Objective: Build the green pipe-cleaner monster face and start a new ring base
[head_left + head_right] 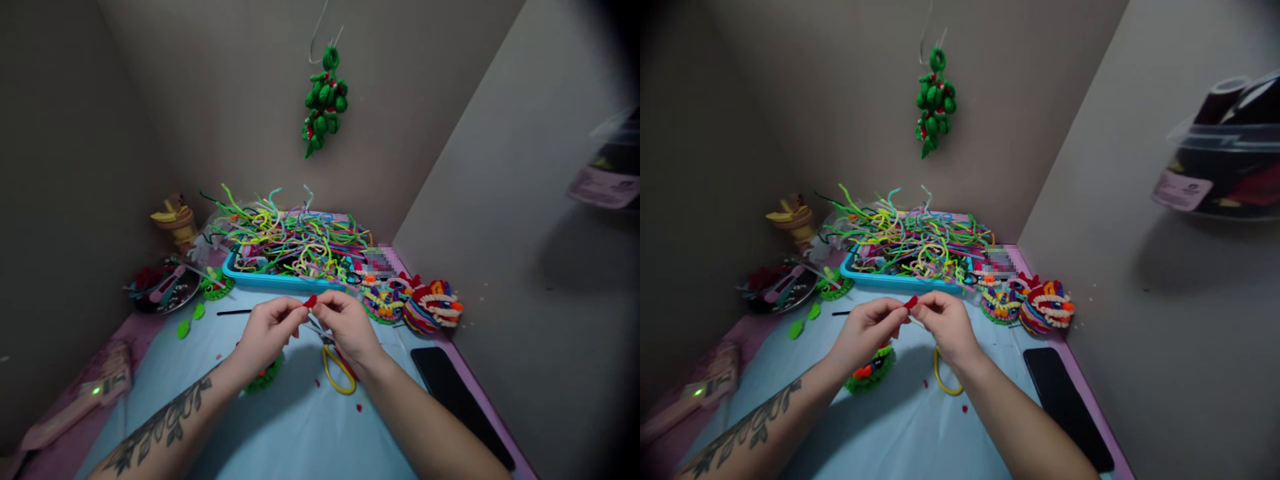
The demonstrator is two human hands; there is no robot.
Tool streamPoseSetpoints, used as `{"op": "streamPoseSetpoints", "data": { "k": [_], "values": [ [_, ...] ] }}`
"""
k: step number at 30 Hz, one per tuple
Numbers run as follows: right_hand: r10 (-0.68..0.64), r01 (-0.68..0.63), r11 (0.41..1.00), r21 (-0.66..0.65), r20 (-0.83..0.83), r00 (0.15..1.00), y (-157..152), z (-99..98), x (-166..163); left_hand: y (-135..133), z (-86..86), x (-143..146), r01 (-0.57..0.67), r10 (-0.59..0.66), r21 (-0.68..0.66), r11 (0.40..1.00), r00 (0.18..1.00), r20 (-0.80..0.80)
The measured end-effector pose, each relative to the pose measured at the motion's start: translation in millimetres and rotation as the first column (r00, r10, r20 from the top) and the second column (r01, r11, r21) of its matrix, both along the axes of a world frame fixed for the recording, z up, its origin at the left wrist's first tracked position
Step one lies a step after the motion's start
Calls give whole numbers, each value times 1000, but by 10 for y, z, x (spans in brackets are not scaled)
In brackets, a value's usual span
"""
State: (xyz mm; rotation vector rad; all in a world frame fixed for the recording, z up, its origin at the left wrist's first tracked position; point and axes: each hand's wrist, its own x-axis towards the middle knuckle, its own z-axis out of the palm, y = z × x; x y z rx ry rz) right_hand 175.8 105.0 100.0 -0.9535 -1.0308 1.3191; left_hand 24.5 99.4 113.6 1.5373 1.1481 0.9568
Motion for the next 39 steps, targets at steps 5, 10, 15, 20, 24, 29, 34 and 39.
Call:
{"op": "streamPoseSetpoints", "data": {
  "k": [5,10,15,20,24,29,34,39],
  "values": [
    [118,-120,993,-8,-126,985,-3,34,33,2,13,14,225,-141,-228,947,932,334],
    [232,-218,970,107,-134,964,7,-28,45,-15,3,27,407,-141,-378,831,813,566],
    [236,-210,960,188,-133,963,12,-71,45,-37,16,45,552,-96,-530,644,746,659],
    [81,-62,978,200,-87,993,20,-73,38,-61,16,86,305,-150,-355,884,903,402],
    [-55,59,993,101,-49,997,10,-94,-6,-74,-40,59,-8,39,303,953,995,-95],
    [-24,23,1000,-17,-48,999,-17,-121,-52,-7,-159,-49,106,230,743,661,914,-335],
    [-40,33,997,71,97,994,-28,-112,-45,54,-170,-97,131,277,767,628,884,-377],
    [-187,97,960,264,338,922,-37,-40,-10,22,-23,-56,52,152,561,826,938,-312]
  ]
}}
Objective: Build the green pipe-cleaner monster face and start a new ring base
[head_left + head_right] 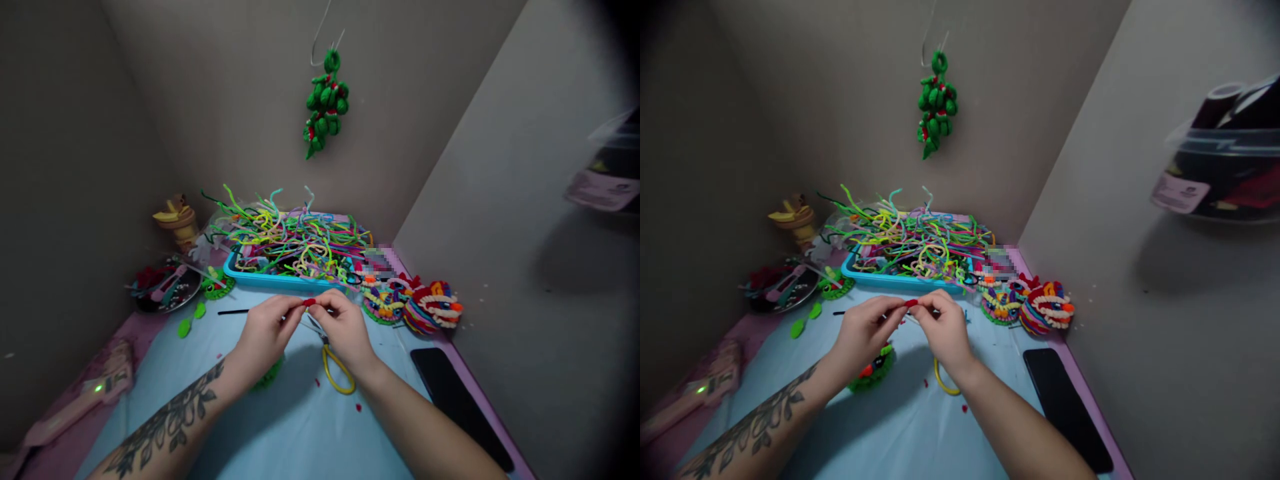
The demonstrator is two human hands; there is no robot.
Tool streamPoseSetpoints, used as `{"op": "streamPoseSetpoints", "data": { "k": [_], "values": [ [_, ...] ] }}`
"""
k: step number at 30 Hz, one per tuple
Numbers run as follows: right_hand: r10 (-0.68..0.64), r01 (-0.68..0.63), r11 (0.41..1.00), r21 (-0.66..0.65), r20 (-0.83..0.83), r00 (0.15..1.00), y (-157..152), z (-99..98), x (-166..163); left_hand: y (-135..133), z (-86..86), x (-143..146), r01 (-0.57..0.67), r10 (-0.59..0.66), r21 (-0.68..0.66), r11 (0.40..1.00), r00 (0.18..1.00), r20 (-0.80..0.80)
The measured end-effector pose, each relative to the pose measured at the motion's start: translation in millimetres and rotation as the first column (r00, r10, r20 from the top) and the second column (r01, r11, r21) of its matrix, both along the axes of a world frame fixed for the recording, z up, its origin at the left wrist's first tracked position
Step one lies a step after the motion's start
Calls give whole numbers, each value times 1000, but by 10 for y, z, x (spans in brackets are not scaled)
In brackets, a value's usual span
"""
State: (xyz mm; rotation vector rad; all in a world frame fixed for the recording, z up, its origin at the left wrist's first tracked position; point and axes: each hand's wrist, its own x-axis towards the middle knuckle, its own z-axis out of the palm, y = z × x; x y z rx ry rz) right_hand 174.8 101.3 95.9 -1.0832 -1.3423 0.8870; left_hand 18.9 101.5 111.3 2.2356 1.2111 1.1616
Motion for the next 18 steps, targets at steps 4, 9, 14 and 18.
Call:
{"op": "streamPoseSetpoints", "data": {
  "k": [4,9,14,18],
  "values": [
    [27,-27,999,30,0,1000,6,76,47,-20,139,10,127,-3,-476,870,968,253],
    [234,-232,972,31,-156,960,34,95,121,7,166,-43,410,-53,-679,609,875,481],
    [439,-451,892,38,-310,843,43,5,113,47,120,-50,627,-44,-711,319,759,649],
    [409,-418,907,61,-373,833,72,-81,72,80,86,-40,683,-29,-677,274,709,704]
  ]
}}
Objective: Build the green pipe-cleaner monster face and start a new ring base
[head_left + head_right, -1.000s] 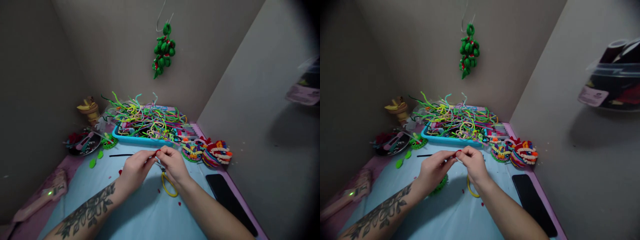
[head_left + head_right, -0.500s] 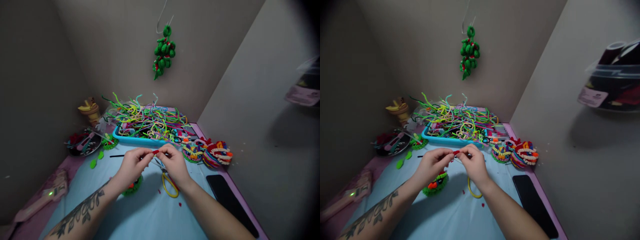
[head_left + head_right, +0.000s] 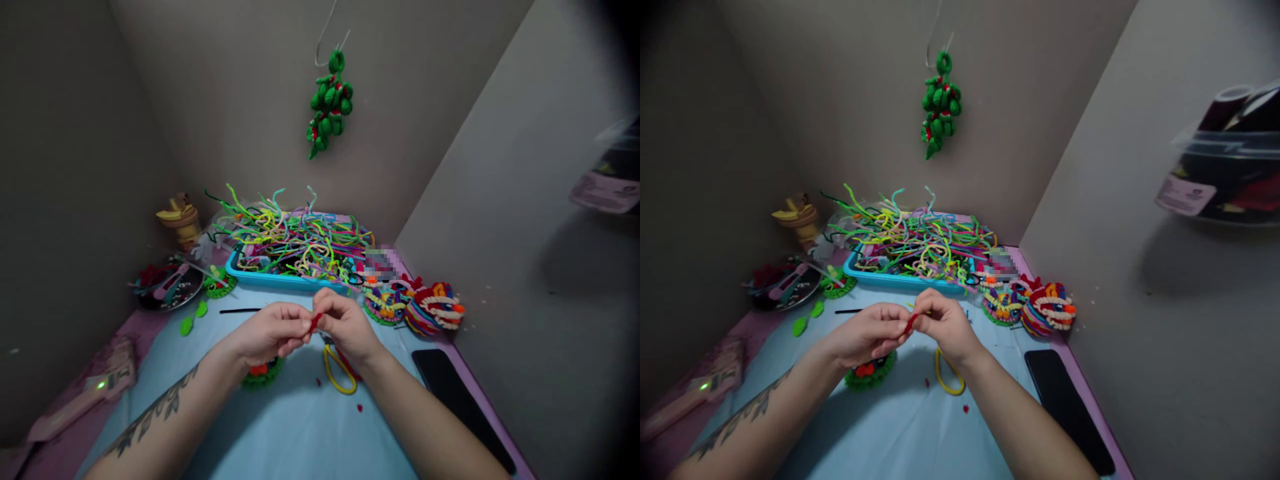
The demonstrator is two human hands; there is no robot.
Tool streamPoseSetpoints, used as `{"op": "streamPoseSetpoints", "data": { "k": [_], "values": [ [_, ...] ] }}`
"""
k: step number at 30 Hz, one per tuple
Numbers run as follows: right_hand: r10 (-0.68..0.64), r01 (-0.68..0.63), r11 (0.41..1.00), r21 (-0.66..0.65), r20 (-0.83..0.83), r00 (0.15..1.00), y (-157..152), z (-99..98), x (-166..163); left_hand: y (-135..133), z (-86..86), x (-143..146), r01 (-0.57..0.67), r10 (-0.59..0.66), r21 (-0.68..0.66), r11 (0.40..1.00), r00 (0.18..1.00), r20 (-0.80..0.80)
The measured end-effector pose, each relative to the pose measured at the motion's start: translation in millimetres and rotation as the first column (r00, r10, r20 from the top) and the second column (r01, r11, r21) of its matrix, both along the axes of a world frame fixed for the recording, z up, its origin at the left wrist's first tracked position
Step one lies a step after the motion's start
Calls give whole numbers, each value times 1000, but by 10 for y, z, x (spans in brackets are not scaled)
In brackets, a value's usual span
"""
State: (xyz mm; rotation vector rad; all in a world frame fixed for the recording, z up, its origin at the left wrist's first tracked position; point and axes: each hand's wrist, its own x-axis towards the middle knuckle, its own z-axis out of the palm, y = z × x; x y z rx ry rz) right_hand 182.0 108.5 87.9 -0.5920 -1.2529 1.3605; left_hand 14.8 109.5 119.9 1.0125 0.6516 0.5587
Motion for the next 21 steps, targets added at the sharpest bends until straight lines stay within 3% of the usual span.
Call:
{"op": "streamPoseSetpoints", "data": {
  "k": [4,8,12,15,17,21],
  "values": [
    [-110,110,994,-3,-6,994,43,-46,-18,13,-22,5,-61,69,126,990,996,-63],
    [-144,144,989,36,10,989,17,-66,-56,-6,-95,66,-98,104,127,987,994,-42],
    [-175,167,983,-77,-124,977,-56,-75,-137,-30,-160,133,-183,183,119,976,983,9],
    [-204,183,972,-147,-143,969,-58,-92,-177,-40,-129,141,-178,200,229,957,977,-75],
    [-241,224,963,-148,-106,965,-31,-110,-181,-51,-84,138,-198,278,361,911,943,-182],
    [-288,280,949,-145,-40,957,14,-139,-166,-84,-44,135,-273,521,629,727,817,-247]
  ]
}}
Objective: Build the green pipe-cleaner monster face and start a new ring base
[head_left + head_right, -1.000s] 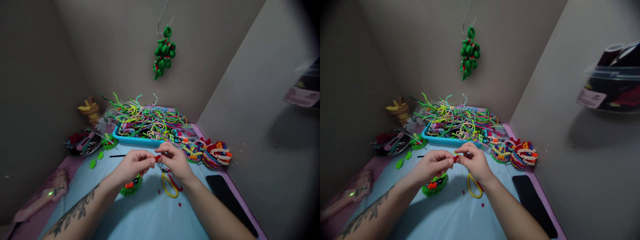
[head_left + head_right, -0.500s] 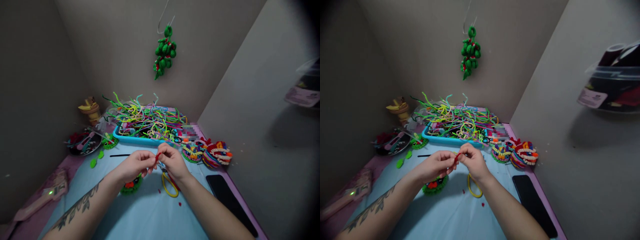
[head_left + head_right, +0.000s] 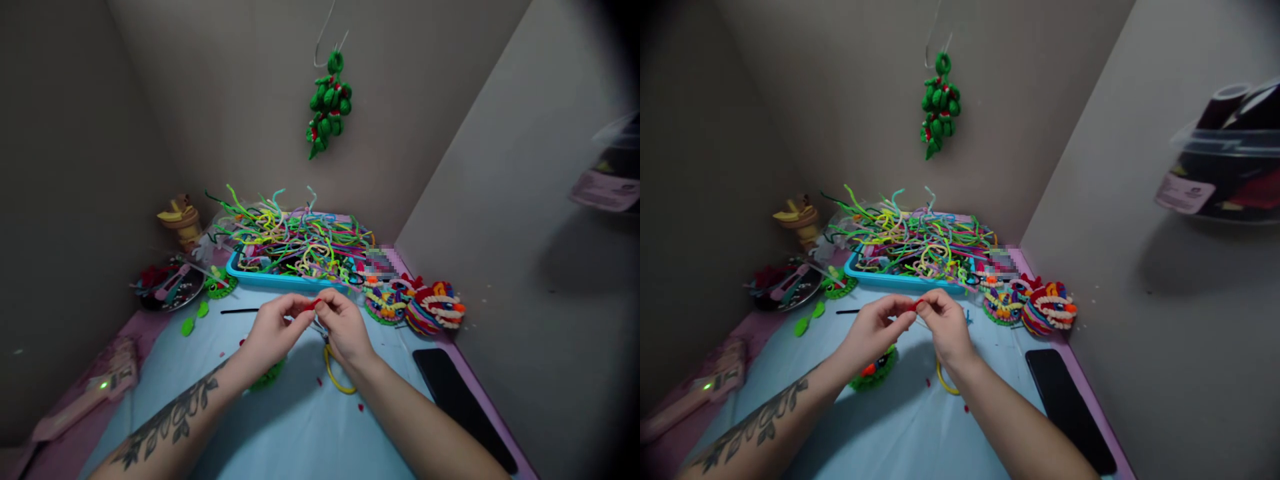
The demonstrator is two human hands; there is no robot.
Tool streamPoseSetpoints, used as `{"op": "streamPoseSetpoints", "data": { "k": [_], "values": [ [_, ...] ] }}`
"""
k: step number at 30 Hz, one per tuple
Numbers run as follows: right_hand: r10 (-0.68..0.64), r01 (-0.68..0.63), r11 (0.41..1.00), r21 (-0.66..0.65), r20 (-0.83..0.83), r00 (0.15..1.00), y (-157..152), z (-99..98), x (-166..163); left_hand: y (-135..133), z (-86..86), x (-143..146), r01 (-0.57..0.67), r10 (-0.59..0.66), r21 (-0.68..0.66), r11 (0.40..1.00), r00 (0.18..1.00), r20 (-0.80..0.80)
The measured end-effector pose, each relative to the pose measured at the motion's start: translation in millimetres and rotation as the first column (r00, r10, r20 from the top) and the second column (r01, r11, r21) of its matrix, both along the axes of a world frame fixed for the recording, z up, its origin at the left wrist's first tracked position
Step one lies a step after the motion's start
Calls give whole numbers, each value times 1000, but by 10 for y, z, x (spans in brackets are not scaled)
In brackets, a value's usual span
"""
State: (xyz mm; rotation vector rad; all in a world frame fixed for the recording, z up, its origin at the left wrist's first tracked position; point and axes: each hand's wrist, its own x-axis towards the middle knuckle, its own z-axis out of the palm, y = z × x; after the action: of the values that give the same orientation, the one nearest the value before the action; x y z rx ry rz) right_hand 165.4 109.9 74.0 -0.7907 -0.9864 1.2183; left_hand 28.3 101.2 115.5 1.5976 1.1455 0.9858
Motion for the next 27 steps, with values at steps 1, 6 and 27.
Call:
{"op": "streamPoseSetpoints", "data": {
  "k": [1,6,27],
  "values": [
    [1,-1,1000,0,18,1000,3,-3,5,-5,-5,-3,-27,28,34,999,999,-24],
    [-16,13,1000,21,109,994,11,-16,38,-5,-31,-32,-69,69,7,998,997,-29],
    [264,-260,964,62,-59,963,7,60,97,-7,36,-26,486,-235,-458,745,833,502]
  ]
}}
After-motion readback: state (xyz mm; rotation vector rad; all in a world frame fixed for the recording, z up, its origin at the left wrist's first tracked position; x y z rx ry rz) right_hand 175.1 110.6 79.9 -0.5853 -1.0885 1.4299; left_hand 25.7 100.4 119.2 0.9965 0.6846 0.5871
